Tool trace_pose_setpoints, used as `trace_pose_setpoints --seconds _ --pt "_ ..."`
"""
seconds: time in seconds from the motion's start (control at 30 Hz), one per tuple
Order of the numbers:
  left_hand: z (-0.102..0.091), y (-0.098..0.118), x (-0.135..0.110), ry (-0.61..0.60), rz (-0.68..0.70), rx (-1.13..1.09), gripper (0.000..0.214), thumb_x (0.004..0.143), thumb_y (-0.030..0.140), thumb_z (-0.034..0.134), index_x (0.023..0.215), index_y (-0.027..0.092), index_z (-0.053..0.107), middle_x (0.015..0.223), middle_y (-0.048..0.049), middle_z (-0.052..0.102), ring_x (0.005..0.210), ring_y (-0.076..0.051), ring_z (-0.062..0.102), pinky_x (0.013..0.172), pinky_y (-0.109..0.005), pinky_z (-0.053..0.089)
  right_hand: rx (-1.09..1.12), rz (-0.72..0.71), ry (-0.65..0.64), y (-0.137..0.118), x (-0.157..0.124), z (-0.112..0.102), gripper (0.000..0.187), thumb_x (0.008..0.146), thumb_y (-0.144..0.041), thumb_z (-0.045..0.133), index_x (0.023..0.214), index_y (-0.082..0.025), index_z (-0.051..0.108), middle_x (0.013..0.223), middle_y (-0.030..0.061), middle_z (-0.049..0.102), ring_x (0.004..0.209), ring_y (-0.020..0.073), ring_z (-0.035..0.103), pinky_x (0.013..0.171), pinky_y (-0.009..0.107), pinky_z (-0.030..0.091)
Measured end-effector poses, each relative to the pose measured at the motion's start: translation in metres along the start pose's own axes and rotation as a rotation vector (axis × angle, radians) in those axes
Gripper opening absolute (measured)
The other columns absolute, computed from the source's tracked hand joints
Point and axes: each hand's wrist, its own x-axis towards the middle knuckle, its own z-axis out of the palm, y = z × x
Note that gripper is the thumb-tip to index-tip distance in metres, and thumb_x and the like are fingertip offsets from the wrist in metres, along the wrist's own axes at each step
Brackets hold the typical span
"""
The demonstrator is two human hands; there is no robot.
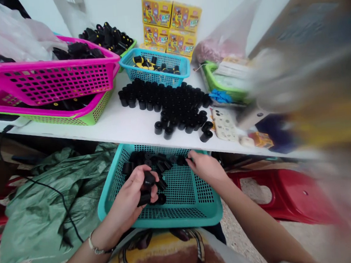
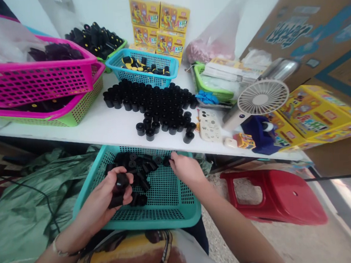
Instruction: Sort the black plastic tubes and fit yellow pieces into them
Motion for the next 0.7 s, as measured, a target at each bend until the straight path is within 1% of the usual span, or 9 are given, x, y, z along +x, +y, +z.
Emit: trace_pose_setpoints --seconds 0.03,0.13,0.23,0.3,0.37,0.47,0.53,0.6,0.7 --pt "0.0 -0.001 0.0 -0.028 -0.006 0.006 0.038 0.091 0.055 0.052 0.107 0.022 0.049 0.088 -0.0011 0.058 0.056 -0.008 0.051 0.052 -0.024 0.041 -0.023 0.02 -0.082 -0.003 0.0 0.007 0.018 0.09 -0.027 0.055 0.104 -0.016 0.06 0.078 0.0117 0.068 0.071 0.0271 0.067 0.064 0.036 0.049" --pt "0.001 -0.003 0.0 -0.096 -0.031 0.072 0.041 0.093 0.058 0.045 0.114 0.022 0.048 0.088 -0.0004 0.054 0.055 -0.009 0.051 0.052 -0.025 0.041 -0.02 0.048 -0.115 -0.007 0.007 0.023 0.022 0.083 -0.019 0.064 0.104 -0.012 0.062 0.083 0.0169 0.069 0.072 0.0296 0.068 0.062 0.037 0.051" --pt "0.0 -0.003 -0.002 -0.132 -0.074 0.12 0.038 0.096 0.055 0.04 0.114 0.022 0.048 0.091 -0.0011 0.053 0.054 -0.009 0.053 0.051 -0.026 0.04 0.05 -0.006 -0.117 -0.008 0.01 0.024 0.02 0.083 -0.013 0.06 0.103 -0.013 0.064 0.102 0.0181 0.068 0.089 0.0295 0.068 0.075 0.039 0.054" --pt "-0.001 -0.002 -0.004 -0.16 -0.115 0.099 0.032 0.096 0.048 0.042 0.114 0.022 0.046 0.092 -0.0019 0.055 0.054 -0.01 0.054 0.052 -0.027 0.04 0.123 -0.056 -0.105 -0.013 0.004 0.013 0.029 0.084 -0.013 0.058 0.113 -0.015 0.062 0.11 0.0146 0.067 0.097 0.0256 0.066 0.084 0.037 0.054" --pt "-0.001 0.0 -0.005 -0.152 -0.117 0.093 0.029 0.095 0.042 0.047 0.116 0.023 0.045 0.095 -0.0029 0.057 0.055 -0.01 0.055 0.054 -0.027 0.041 0.319 -0.117 -0.058 -0.023 -0.01 -0.001 0.034 0.085 -0.015 0.056 0.118 -0.019 0.061 0.113 0.0102 0.066 0.096 0.0207 0.066 0.084 0.033 0.055" --pt "0.001 0.002 -0.004 -0.086 -0.022 0.174 0.031 0.093 0.042 0.052 0.117 0.023 0.046 0.104 -0.004 0.058 0.056 -0.008 0.054 0.055 -0.026 0.041 0.814 -0.221 0.006 -0.045 -0.039 -0.019 0.037 0.084 -0.017 0.058 0.12 -0.026 0.06 0.111 0.0073 0.064 0.091 0.018 0.067 0.072 0.03 0.058" --pt "0.003 0.003 -0.002 -0.066 0.041 0.249 0.032 0.092 0.045 0.054 0.114 0.022 0.048 0.103 -0.0029 0.057 0.056 -0.007 0.053 0.056 -0.026 0.041 1.09 -0.228 0.035 -0.059 -0.055 -0.025 0.045 0.081 -0.018 0.065 0.123 -0.029 0.055 0.106 0.005 0.066 0.09 0.0171 0.068 0.071 0.028 0.059" --pt "0.003 0.004 0.0 -0.077 0.087 0.316 0.034 0.09 0.046 0.057 0.11 0.021 0.049 0.093 -0.0007 0.056 0.056 -0.008 0.052 0.058 -0.026 0.042 1.222 -0.194 0.053 -0.07 -0.065 -0.027 0.046 0.076 -0.019 0.072 0.119 -0.029 0.055 0.098 0.0025 0.069 0.086 0.0163 0.07 0.074 0.028 0.059" --pt "0.002 0.002 0.001 -0.135 0.133 0.387 0.036 0.089 0.049 0.057 0.108 0.02 0.049 0.079 0.0021 0.052 0.056 -0.009 0.051 0.058 -0.026 0.042 1.233 -0.151 0.043 -0.076 -0.068 -0.028 0.034 0.073 -0.021 0.076 0.105 -0.025 0.064 0.093 0.0024 0.073 0.082 0.0173 0.071 0.077 0.031 0.061"
